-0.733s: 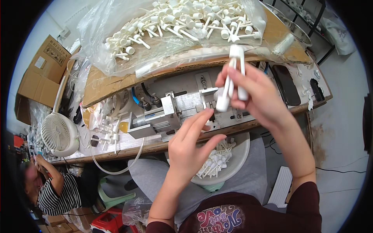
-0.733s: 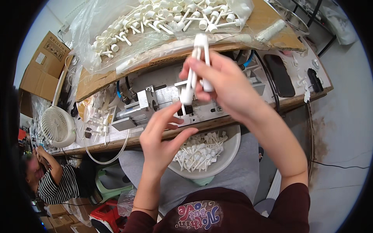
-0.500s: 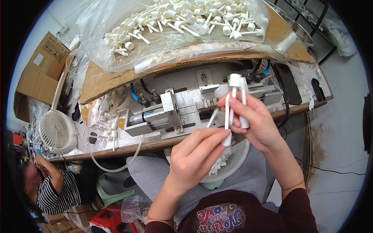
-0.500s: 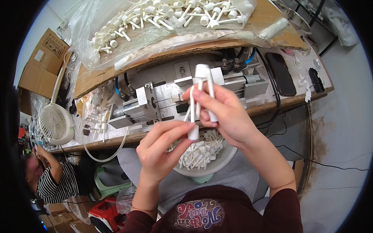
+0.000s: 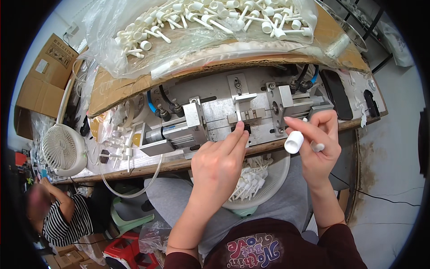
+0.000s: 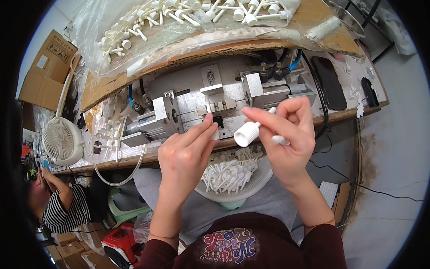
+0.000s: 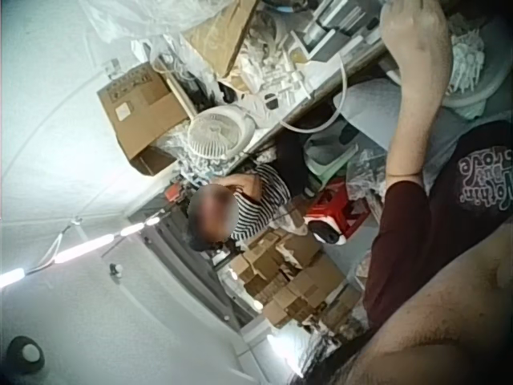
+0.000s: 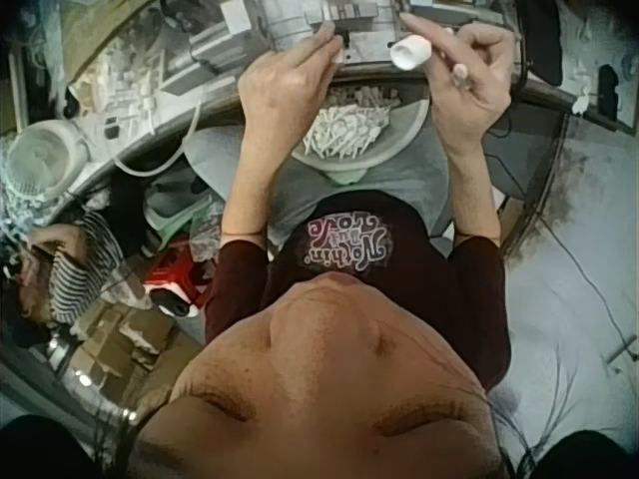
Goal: Using a pneumatic assembly machine to combine white plastic components at a workshop station.
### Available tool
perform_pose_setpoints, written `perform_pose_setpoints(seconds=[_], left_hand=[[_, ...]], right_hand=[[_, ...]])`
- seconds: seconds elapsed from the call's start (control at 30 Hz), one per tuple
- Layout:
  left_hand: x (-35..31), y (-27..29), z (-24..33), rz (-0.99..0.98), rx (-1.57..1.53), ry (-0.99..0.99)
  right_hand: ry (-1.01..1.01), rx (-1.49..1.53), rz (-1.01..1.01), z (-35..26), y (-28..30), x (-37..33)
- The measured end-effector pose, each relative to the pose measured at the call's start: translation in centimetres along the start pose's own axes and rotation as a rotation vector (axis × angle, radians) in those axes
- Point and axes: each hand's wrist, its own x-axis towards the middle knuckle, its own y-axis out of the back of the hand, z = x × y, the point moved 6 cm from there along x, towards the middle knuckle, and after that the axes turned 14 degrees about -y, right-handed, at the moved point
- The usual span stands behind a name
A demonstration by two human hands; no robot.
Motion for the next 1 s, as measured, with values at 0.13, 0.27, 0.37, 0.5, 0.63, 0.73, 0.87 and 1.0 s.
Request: perform_pose_setpoints(seconds=[0.13,0.27,0.37,0.5,0.63,0.73,0.87,1.0], left_hand=[[-0.2,-0.1,-0.2,0.014,-0.037,0.024],[-0.4,0.1,-0.4,0.105,-0.311,0.1],[-0.4,1.0,0.6,0.21,-0.736,0.168],[-0.3,2.0,1.6,0.224,-0.78,0.096],[-0.7,2.3,1.0,0.229,-0.411,0.075],[-0.9,0.8,0.7,0.143,-0.207,0.038],[-0.6,-0.3,0.6,-0.005,-0.002,0.01],[0.4,0.0,0.1,-0.019,-0.006,0.005]], right_hand=[[0.126,-0.05,-0.037,-0.5,-0.9,-0.6],[0.224,-0.169,-0.043,-0.3,-1.0,-1.3],[0.374,-0.304,-0.034,-1.2,-1.6,-1.8],[0.377,-0.255,-0.054,-1.5,-2.7,-2.0],[0.122,-0.201,-0.017,-1.4,-2.3,-1.1],[-0.155,0.048,-0.135,0.5,-1.8,-1.0],[-0.484,0.478,-0.278,2.5,-1.8,-2.4],[-0.42,0.362,-0.253,1.2,-1.7,-2.4]])
